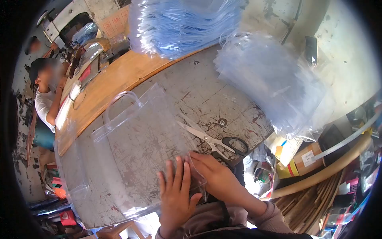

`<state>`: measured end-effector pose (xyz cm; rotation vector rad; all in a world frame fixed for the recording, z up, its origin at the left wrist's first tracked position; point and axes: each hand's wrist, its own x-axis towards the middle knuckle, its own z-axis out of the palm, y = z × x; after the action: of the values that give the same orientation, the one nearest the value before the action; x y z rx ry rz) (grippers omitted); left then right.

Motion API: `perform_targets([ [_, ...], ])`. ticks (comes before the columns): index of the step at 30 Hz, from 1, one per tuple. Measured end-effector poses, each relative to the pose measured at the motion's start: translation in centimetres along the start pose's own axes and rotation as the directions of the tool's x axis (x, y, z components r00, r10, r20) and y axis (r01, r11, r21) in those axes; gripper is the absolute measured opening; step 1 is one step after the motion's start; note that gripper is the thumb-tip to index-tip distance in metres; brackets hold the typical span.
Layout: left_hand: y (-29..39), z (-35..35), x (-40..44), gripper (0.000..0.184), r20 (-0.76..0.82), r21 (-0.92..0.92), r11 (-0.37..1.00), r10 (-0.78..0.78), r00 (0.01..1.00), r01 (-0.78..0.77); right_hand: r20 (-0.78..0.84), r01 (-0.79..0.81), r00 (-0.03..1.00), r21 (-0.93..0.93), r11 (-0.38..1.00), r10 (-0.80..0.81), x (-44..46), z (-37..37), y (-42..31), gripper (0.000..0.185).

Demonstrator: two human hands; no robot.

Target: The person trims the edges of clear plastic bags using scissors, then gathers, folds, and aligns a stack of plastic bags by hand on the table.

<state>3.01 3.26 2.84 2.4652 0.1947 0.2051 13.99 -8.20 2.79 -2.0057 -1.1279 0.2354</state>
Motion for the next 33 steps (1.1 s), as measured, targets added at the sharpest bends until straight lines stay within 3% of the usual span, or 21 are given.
perform_targets([
  [1,-0.5,-0.6,-0.1,0.073,0.037,0.153,0.988,0.013,0.999,-0.019,0.071,0.055,0.997,-0.173,0.983,-0.043,-0.2,0.4,0.2,0.047],
  [2,-0.8,-1.0,-0.3,0.074,0.074,0.305,0.952,0.018,0.997,-0.039,0.085,0.055,0.996,-0.162,0.985,-0.041,0.1,0.2,0.0,0.047],
  [4,-1.1,-1.1,-0.4,0.073,0.068,0.263,0.965,-0.007,0.998,-0.011,0.151,0.080,0.987,-0.221,0.972,-0.047,0.5,-0.1,-0.7,0.046],
  [8,-0.9,-0.7,-0.2,0.069,0.061,0.266,0.964,-0.023,0.998,0.006,0.116,-0.025,0.993,-0.076,0.997,0.034,0.5,-1.8,-0.4,0.039],
  [10,-0.4,-0.6,0.0,0.066,0.038,0.325,0.946,-0.029,0.999,0.015,-0.060,-0.199,0.975,0.183,0.963,0.213,0.7,-2.7,-0.5,0.035],
  [11,-0.3,-0.3,0.0,0.063,0.019,0.326,0.945,-0.047,0.999,0.039,-0.218,-0.181,0.952,0.170,0.969,0.216,1.0,-2.5,-0.7,0.035],
  [12,-0.2,-0.3,0.0,0.063,0.011,0.335,0.940,-0.067,0.998,0.059,-0.275,-0.189,0.937,0.124,0.974,0.217,1.1,-2.8,-1.1,0.033],
  [14,0.2,-0.3,0.1,0.061,0.010,0.311,0.947,-0.088,0.996,0.081,-0.244,-0.103,0.966,-0.080,0.991,0.081,1.4,-3.3,-2.0,0.033],
  [15,0.2,-0.3,0.2,0.060,-0.021,0.264,0.961,-0.082,0.996,0.085,-0.232,-0.093,0.970,-0.078,0.993,0.073,1.7,-2.9,-2.4,0.033],
  [17,0.3,0.0,0.2,0.060,-0.024,0.271,0.958,-0.095,0.995,0.098,-0.052,0.032,0.998,-0.023,0.999,-0.033,2.4,-1.6,-3.1,0.045],
  [18,0.2,-0.1,0.2,0.061,-0.019,0.280,0.955,-0.092,0.996,0.094,-0.049,0.044,0.998,-0.019,0.999,-0.045,2.6,-0.8,-2.8,0.045],
  [20,-0.2,-0.8,-0.3,0.065,0.032,0.300,0.951,-0.090,0.995,0.076,0.203,0.115,0.979,-0.428,0.896,-0.029,3.3,1.2,-1.8,0.064],
  [21,-0.8,-0.9,-0.6,0.066,0.034,0.292,0.956,-0.034,0.999,0.023,0.223,0.089,0.975,-0.411,0.907,0.005,3.1,1.4,-1.4,0.075],
  [24,-2.4,-2.3,-2.0,0.070,0.047,0.268,0.960,0.064,0.997,-0.075,0.223,0.070,0.974,-0.444,0.894,0.034,3.1,1.3,-2.0,0.077],
  [26,-3.4,-4.9,-4.0,0.073,0.133,0.400,0.915,-0.121,0.984,0.058,0.210,0.066,0.977,-0.461,0.885,0.036,3.2,1.4,-2.1,0.077],
  [28,-4.2,-7.0,-5.7,0.076,-0.116,0.624,0.647,-0.477,0.871,0.438,0.199,0.086,0.980,-0.479,0.874,0.013,3.0,1.6,-1.9,0.077],
  [30,-6.1,-7.5,-7.7,0.079,-0.374,0.468,0.538,-0.598,0.709,0.701,0.192,0.079,0.981,-0.461,0.884,0.012,3.2,1.4,-2.2,0.073],
  [31,-6.4,-7.4,-8.3,0.077,-0.386,0.351,0.547,-0.655,0.649,0.760,0.192,0.081,0.981,-0.446,0.891,0.007,3.2,1.4,-2.2,0.069],
  [33,-7.0,-6.8,-8.8,0.077,-0.400,0.332,0.582,-0.625,0.670,0.742,0.091,0.051,0.996,-0.357,0.933,-0.019,2.8,1.7,-1.7,0.063],
])
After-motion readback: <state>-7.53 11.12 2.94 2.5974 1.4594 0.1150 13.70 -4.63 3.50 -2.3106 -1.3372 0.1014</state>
